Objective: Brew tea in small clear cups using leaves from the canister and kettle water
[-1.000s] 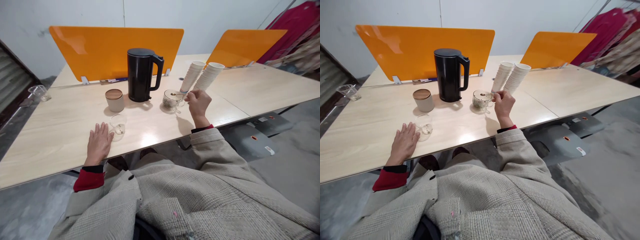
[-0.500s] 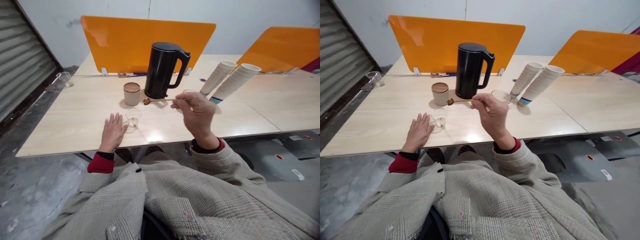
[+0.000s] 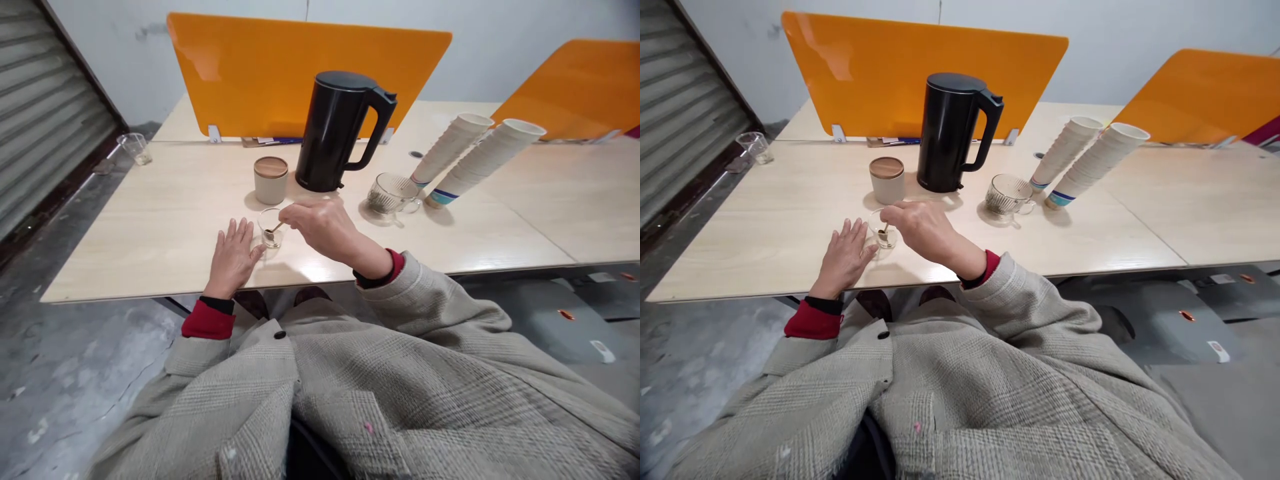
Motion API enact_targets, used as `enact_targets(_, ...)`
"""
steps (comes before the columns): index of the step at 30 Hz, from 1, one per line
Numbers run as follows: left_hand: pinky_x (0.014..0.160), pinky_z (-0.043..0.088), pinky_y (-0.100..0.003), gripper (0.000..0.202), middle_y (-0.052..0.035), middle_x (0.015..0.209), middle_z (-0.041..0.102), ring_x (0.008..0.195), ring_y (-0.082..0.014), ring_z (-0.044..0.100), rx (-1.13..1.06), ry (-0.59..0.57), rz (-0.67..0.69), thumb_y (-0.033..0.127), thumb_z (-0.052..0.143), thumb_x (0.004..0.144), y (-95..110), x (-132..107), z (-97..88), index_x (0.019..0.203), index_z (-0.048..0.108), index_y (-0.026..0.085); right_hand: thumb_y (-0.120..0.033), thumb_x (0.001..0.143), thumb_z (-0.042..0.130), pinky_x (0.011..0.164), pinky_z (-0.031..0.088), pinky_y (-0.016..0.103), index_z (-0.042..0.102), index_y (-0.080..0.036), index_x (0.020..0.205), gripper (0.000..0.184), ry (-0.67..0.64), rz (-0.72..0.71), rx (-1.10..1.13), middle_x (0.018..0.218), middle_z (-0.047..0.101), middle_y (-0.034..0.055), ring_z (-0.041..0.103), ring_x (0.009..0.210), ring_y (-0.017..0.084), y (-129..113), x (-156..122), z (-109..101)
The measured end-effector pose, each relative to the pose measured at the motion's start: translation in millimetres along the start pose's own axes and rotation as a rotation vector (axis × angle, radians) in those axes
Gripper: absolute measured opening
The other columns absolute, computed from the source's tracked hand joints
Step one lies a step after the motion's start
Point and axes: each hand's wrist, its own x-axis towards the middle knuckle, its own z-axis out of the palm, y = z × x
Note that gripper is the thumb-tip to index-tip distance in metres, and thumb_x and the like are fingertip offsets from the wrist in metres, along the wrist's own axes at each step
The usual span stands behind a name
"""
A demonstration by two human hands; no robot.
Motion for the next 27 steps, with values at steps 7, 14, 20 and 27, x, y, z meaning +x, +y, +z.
enact_targets(7, 0.133, 0.031, -0.059, 0.106, -0.0193, 0.177, 0.036, 0.165, -0.0392, 0.033, -0.429, 0.104, 0.023, 0.065, 0.074, 0.089, 0, 17, 11.4, 0.172, 0.026, 0.020, -0.010, 0.101, 0.057, 0.063, 0.035, 0.029, 0.077, -0.020, 0.103, 0.023, -0.004, 0.077, 0.057, 0.088, 0.080, 0.0036, 0.069, 0.075, 0.018, 4, 8, 5)
enact_targets(14, 0.119, 0.052, -0.050, 0.099, -0.0178, 0.154, 0.066, 0.141, -0.0329, 0.066, -0.816, 0.209, 0.008, 0.059, 0.085, 0.081, 15, 30, 25.0, 0.162, 0.041, 0.024, -0.015, 0.103, 0.053, 0.065, 0.037, 0.028, 0.074, -0.019, 0.098, 0.022, -0.025, 0.131, 0.161, 0.080, 0.075, 0.0021, 0.066, 0.071, 0.015, 7, 13, 5)
enact_targets(20, 0.109, 0.058, -0.050, 0.079, -0.0104, 0.140, 0.074, 0.122, -0.0295, 0.074, -0.802, 0.229, -0.032, 0.046, 0.087, 0.078, 19, 29, 22.9, 0.147, 0.054, 0.026, -0.009, 0.097, 0.055, 0.059, 0.029, 0.033, 0.074, -0.020, 0.092, 0.022, -0.075, 0.082, -0.020, 0.075, 0.074, 0.0050, 0.066, 0.069, 0.020, -10, 25, -5)
enact_targets(27, 0.109, 0.057, -0.050, 0.079, -0.0138, 0.141, 0.073, 0.122, -0.0297, 0.074, -0.819, 0.254, -0.006, 0.050, 0.087, 0.079, 20, 28, 23.0, 0.145, 0.053, 0.023, -0.005, 0.096, 0.054, 0.060, 0.028, 0.032, 0.073, -0.019, 0.091, 0.024, -0.108, 0.179, -0.053, 0.080, 0.073, 0.0034, 0.061, 0.070, 0.017, -8, 28, -8)
